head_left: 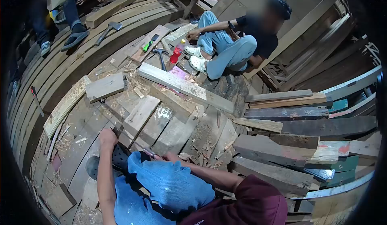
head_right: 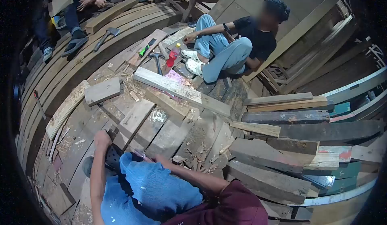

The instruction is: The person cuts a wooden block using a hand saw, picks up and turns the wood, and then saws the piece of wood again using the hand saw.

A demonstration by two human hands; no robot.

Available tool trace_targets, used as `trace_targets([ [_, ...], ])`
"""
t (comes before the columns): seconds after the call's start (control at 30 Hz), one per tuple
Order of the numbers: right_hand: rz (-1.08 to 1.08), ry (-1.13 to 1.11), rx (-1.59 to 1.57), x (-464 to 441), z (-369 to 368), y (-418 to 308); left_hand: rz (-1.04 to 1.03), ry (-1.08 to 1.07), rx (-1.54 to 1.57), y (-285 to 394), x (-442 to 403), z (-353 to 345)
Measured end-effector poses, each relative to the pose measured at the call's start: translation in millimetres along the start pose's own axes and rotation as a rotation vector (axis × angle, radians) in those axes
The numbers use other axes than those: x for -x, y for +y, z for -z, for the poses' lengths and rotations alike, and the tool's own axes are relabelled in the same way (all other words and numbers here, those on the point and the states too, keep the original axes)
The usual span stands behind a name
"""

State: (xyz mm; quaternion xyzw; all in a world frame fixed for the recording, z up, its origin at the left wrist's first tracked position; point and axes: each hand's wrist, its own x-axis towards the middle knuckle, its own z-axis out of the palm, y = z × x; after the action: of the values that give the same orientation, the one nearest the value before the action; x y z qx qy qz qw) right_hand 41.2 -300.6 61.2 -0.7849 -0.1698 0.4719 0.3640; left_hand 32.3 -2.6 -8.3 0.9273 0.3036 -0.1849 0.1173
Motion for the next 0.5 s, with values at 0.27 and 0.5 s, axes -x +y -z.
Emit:
trace_targets([
  [0.27,0.076,0.008,0.071,-11,4,39,0.026,0.009,0.012,3,3,6],
  [0.5,0.132,0.070,-0.085,-9,-12,36,0.045,0.053,-0.006,-3,-4,-8],
])
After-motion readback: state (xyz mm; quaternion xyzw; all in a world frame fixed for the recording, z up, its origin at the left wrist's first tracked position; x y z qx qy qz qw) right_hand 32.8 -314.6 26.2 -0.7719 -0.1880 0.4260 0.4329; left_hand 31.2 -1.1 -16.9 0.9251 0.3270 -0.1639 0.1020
